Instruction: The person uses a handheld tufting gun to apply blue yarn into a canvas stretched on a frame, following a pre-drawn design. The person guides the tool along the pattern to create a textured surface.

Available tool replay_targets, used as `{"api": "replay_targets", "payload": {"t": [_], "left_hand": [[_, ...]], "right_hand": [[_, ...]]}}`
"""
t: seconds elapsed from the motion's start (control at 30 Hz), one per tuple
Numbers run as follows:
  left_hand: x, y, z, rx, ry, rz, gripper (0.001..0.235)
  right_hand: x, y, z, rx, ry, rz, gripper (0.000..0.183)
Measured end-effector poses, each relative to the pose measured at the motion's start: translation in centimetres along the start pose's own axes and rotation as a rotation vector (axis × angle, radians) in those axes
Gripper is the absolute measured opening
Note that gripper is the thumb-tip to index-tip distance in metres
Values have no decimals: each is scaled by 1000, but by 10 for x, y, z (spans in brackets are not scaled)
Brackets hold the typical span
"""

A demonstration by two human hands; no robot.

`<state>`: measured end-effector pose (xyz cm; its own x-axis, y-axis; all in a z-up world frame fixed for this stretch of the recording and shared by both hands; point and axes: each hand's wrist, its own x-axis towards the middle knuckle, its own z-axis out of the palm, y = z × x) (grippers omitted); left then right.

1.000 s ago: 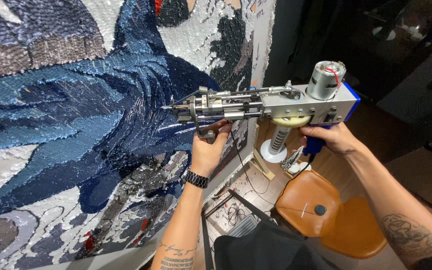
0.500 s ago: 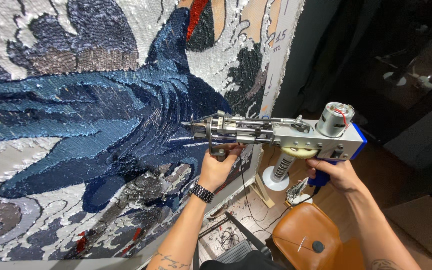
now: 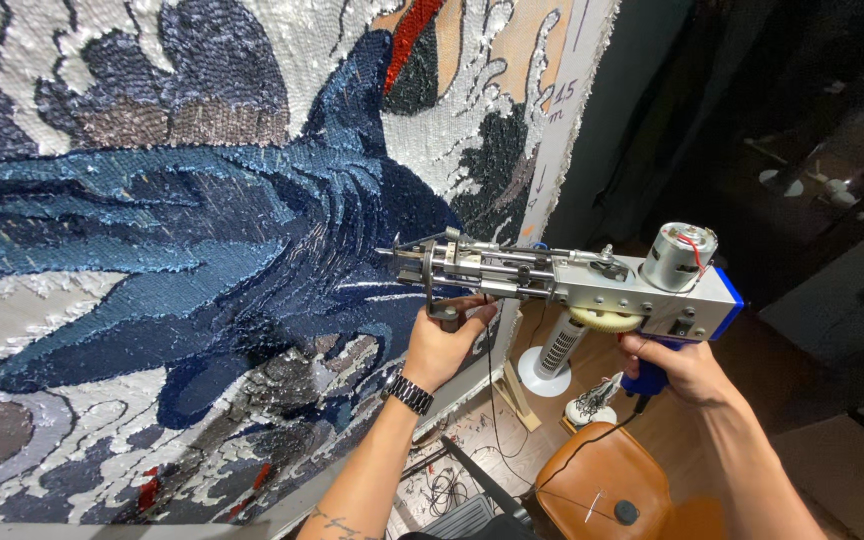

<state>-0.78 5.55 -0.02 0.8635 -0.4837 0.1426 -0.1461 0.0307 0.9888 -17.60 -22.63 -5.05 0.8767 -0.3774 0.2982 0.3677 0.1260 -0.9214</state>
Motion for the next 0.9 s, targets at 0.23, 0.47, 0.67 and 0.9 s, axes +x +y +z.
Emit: {"api": "replay_targets", "payload": {"t": [0.23, 0.47, 0.67, 0.9], "left_hand": [[22, 10, -1, 35, -4, 12, 35], [86, 66, -1, 363, -99, -87, 41], [155, 45, -1, 524, -81, -65, 49], [171, 40, -10, 594, -33, -72, 47]], "right_hand": [[10, -39, 20, -78, -63, -26, 10], [42, -95, 59, -281, 174, 92, 12], [57, -102, 89, -374, 176, -126, 16], [73, -86, 94, -279, 200, -187, 19]]}}
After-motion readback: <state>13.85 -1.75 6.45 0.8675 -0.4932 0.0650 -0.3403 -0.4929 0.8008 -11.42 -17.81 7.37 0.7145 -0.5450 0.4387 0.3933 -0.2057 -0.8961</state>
